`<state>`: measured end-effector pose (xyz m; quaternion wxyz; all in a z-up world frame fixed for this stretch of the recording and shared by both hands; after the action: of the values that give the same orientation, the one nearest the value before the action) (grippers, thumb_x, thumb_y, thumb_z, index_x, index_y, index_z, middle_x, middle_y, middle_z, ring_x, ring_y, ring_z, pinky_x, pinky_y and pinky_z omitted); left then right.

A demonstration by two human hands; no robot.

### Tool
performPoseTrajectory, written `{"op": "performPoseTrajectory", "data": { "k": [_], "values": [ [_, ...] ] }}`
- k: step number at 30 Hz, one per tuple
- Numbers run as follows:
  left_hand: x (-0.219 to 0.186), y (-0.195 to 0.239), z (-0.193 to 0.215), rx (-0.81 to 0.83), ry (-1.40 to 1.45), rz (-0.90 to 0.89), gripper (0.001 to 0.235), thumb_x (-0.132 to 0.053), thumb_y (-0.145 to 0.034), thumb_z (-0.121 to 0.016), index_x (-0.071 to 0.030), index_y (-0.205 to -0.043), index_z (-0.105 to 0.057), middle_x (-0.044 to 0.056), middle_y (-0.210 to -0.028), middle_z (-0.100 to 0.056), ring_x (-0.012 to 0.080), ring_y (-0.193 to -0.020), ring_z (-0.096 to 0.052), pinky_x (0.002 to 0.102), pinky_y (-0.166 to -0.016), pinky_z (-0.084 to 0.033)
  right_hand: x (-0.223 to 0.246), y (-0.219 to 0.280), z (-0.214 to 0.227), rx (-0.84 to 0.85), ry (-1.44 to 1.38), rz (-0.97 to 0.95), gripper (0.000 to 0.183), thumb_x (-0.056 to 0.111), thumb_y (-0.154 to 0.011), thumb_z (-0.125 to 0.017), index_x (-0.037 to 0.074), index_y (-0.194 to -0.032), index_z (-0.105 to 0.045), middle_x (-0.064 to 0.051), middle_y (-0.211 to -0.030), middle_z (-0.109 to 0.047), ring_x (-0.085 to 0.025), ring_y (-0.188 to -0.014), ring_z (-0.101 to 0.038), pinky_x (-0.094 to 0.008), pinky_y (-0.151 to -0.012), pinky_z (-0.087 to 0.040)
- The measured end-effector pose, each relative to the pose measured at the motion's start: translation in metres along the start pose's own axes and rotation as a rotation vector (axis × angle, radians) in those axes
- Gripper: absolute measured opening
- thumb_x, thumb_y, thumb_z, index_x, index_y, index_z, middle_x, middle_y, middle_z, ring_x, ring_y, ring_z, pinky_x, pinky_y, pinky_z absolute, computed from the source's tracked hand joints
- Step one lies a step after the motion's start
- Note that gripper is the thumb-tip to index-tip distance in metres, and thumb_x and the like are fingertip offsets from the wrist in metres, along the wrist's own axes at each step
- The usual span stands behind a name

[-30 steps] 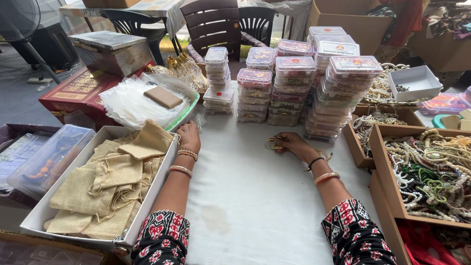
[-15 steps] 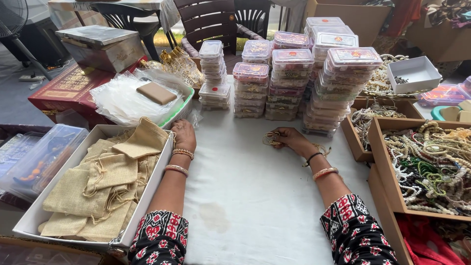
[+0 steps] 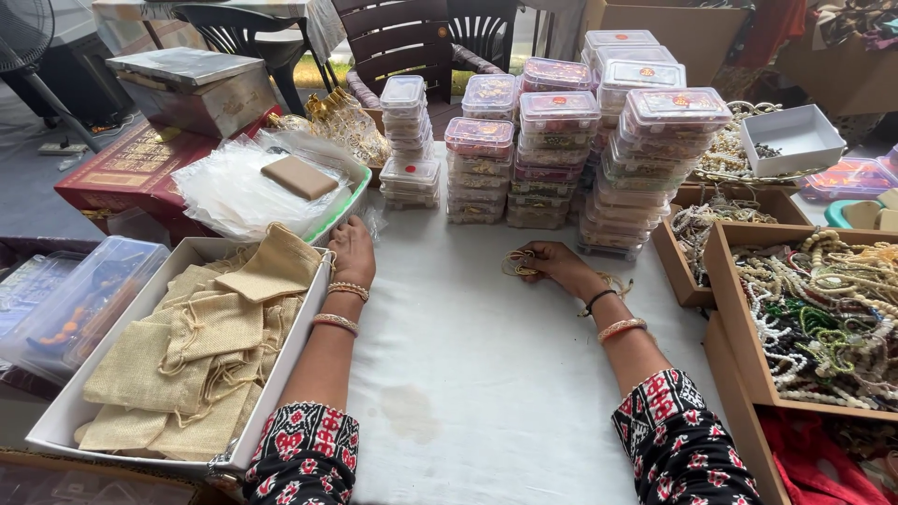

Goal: Packing various jewelry items like necklaces into small plastic bags and jewelry boxes.

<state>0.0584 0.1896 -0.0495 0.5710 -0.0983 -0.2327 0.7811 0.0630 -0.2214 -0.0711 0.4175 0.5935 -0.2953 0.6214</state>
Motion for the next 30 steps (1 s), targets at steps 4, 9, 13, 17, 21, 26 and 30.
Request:
{"op": "performPoseTrajectory", "data": {
  "k": [4, 9, 13, 17, 21, 26, 30],
  "values": [
    [0.002, -0.002, 0.034, -0.039, 0.140, -0.033, 0.019, -0.005, -0.093, -0.065, -0.002, -0.110, -0.059, 0.018, -0.102, -0.072, 0.0308, -0.099, -0.072, 0.039, -0.075, -0.063, 0.004, 0.002, -0.001, -0.002, 0.007, 0.021, 0.032, 0.015, -0.100, -0.063, 0.002, -0.129, -0.066, -0.005, -0.106, -0.073, -0.012, -0.089, -0.068, -0.028, -0.082, -0.060],
    [0.000, -0.010, 0.099, 0.283, 0.983, 0.110, 0.016, -0.002, -0.103, -0.055, -0.005, -0.117, -0.062, 0.015, -0.098, -0.074, 0.0263, -0.083, -0.075, 0.037, -0.072, -0.060, 0.012, 0.008, -0.006, -0.019, 0.026, -0.010, 0.032, 0.015, -0.099, -0.063, 0.003, -0.128, -0.065, -0.004, -0.106, -0.073, -0.011, -0.091, -0.070, -0.027, -0.083, -0.061],
    [-0.017, -0.017, 0.077, 0.470, 1.692, -0.106, 0.022, 0.003, -0.101, -0.054, -0.007, -0.115, -0.066, 0.004, -0.102, -0.068, 0.0121, -0.087, -0.064, 0.030, -0.067, -0.061, 0.007, 0.006, -0.003, -0.021, 0.024, -0.007, 0.031, 0.015, -0.099, -0.063, 0.003, -0.127, -0.066, -0.004, -0.105, -0.073, -0.011, -0.090, -0.070, -0.028, -0.082, -0.061],
    [-0.031, -0.006, 0.082, 0.570, 1.740, -0.237, 0.027, 0.005, -0.099, -0.054, -0.004, -0.121, -0.067, 0.004, -0.099, -0.067, 0.0093, -0.088, -0.066, 0.027, -0.071, -0.064, 0.006, 0.005, -0.003, 0.006, 0.016, 0.025, 0.028, 0.015, -0.101, -0.062, 0.002, -0.126, -0.066, -0.004, -0.102, -0.072, -0.012, -0.086, -0.068, -0.029, -0.079, -0.060],
    [-0.055, 0.006, 0.076, 0.677, 1.741, -0.286, 0.024, 0.004, -0.098, -0.060, -0.004, -0.119, -0.069, 0.005, -0.089, -0.070, 0.0106, -0.078, -0.067, 0.026, -0.069, -0.062, 0.014, 0.011, -0.005, 0.031, -0.004, 0.046, 0.030, 0.014, -0.102, -0.061, 0.004, -0.129, -0.066, -0.006, -0.100, -0.071, -0.013, -0.085, -0.067, -0.029, -0.078, -0.060],
    [-0.092, 0.025, 0.053, 0.505, 1.614, -0.267, 0.014, 0.002, -0.091, -0.068, -0.003, -0.104, -0.072, 0.003, -0.084, -0.072, 0.0101, -0.072, -0.067, 0.027, -0.065, -0.060, 0.023, 0.020, -0.007, 0.032, -0.060, 0.047, 0.032, 0.013, -0.100, -0.060, 0.009, -0.131, -0.062, -0.005, -0.105, -0.071, -0.012, -0.091, -0.069, -0.029, -0.080, -0.061],
    [-0.116, 0.062, 0.064, 0.170, 1.311, -0.583, 0.007, -0.003, -0.085, -0.077, -0.004, -0.090, -0.072, 0.008, -0.083, -0.076, 0.0137, -0.073, -0.072, 0.029, -0.066, -0.059, 0.029, 0.021, -0.012, -0.019, -0.016, 0.018, 0.031, 0.013, -0.100, -0.062, 0.010, -0.130, -0.062, -0.005, -0.105, -0.071, -0.013, -0.092, -0.069, -0.029, -0.081, -0.060]
  ]
}}
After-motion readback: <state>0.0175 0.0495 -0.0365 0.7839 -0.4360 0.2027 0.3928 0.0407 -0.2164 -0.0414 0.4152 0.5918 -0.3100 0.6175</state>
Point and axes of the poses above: each hand's wrist, its own y-axis away from the middle knuckle, its own z-axis out of the back of the hand, x = y × z, the point moved 3 cm from there along -y, towards the middle knuckle
